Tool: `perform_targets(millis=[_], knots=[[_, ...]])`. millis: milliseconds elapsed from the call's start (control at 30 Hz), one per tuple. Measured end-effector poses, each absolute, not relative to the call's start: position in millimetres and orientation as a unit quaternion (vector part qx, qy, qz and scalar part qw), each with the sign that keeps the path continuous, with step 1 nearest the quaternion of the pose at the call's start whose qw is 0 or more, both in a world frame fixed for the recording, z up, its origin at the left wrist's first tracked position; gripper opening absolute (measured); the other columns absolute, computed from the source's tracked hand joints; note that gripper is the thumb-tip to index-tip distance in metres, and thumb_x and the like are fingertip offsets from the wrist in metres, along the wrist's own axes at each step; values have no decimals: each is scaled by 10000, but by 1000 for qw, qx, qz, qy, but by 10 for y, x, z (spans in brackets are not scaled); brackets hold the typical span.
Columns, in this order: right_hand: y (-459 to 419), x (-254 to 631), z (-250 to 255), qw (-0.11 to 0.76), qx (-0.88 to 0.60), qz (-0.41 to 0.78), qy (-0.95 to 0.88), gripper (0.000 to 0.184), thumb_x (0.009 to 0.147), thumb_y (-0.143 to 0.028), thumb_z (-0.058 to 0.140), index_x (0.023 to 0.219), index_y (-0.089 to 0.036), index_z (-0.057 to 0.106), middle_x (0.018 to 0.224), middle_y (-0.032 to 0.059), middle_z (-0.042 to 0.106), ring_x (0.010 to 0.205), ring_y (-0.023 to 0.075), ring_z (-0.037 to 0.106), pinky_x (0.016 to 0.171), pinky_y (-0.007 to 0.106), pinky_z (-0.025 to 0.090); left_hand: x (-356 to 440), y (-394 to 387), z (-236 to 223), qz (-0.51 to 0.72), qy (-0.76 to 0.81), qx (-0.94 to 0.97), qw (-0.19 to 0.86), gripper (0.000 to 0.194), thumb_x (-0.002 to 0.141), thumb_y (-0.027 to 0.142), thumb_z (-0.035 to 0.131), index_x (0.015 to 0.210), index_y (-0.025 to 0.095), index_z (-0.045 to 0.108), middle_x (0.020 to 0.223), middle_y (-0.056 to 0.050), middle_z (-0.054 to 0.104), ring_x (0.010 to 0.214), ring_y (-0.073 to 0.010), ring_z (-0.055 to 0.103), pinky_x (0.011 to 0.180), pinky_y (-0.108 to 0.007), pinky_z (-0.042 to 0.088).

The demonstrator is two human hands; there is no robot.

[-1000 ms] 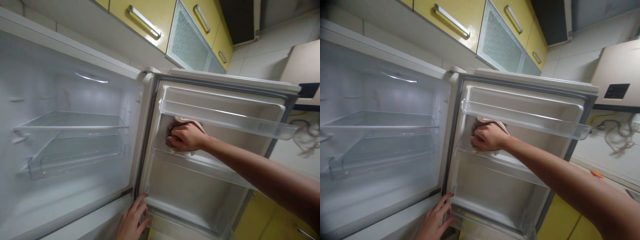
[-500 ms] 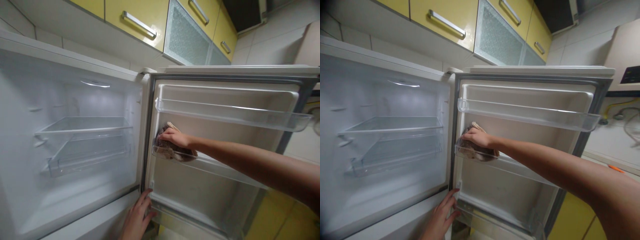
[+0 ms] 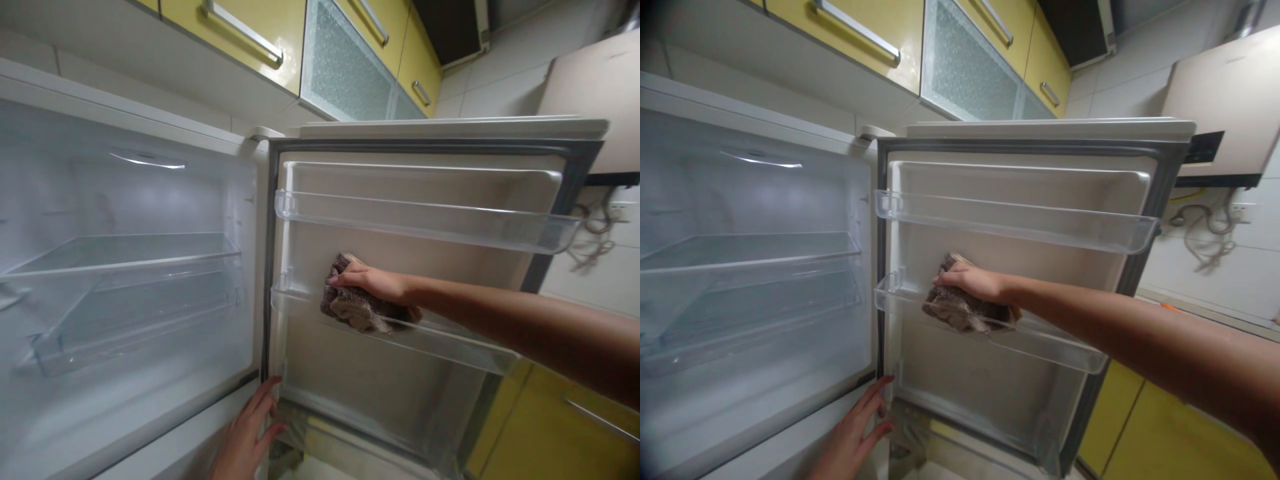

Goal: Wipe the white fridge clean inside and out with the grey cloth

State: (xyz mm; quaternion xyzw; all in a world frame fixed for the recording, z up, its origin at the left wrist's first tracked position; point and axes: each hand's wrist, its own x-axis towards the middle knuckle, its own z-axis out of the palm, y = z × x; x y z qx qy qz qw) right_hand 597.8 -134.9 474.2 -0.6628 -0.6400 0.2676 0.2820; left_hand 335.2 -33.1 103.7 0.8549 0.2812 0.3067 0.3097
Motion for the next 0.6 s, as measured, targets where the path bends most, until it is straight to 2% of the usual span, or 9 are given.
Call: perform_targets(millis=[133,233,367,467,533,600], knots=[[-1630,6083,4782,293,-678,277,-614,529,823,-692,774,844,-166,720,948,85,714,863,230,664,764,325,554,3341,-283,978,327,275,854,297,136,999,362,650,907,269,685,1659,-54,581,1471,-291,621,1213,-491,550],[-1882,6212,4781,293,-710,287,-572,567,832,-733,743,935,-176,732,962,84,725,867,237,678,762,337,561,3345,-277,957,337,266,860,275,114,992,333,668,897,272,682,1641,-38,601,1457,-286,634,1200,-493,561],[-2246,6472,4782,265,-725,153,-617,601,933,-788,621,913,-193,700,908,85,705,849,229,650,745,336,521,3365,-276,914,353,256,865,250,86,978,324,696,904,282,686,1614,-30,628,1404,-275,679,1154,-466,597],[-2415,6632,4836,132,-661,48,-737,642,1079,-726,412,737,-206,571,722,66,607,675,175,538,668,321,426,3394,-279,900,371,240,863,244,113,979,366,709,902,285,691,1596,-42,645,1377,-263,698,1116,-412,618],[-2427,6687,4887,28,-590,2,-807,603,1149,-581,309,708,-213,491,666,47,555,604,149,461,634,319,355,3414,-287,918,372,233,863,248,134,976,388,720,898,283,689,1594,-50,646,1363,-256,707,1092,-379,627],[-2355,6706,4939,-39,-525,-65,-847,522,1164,-436,309,733,-211,497,678,40,568,593,143,442,628,327,306,3434,-302,946,363,237,864,257,129,974,386,724,907,283,685,1604,-47,638,1365,-249,706,1089,-364,625]])
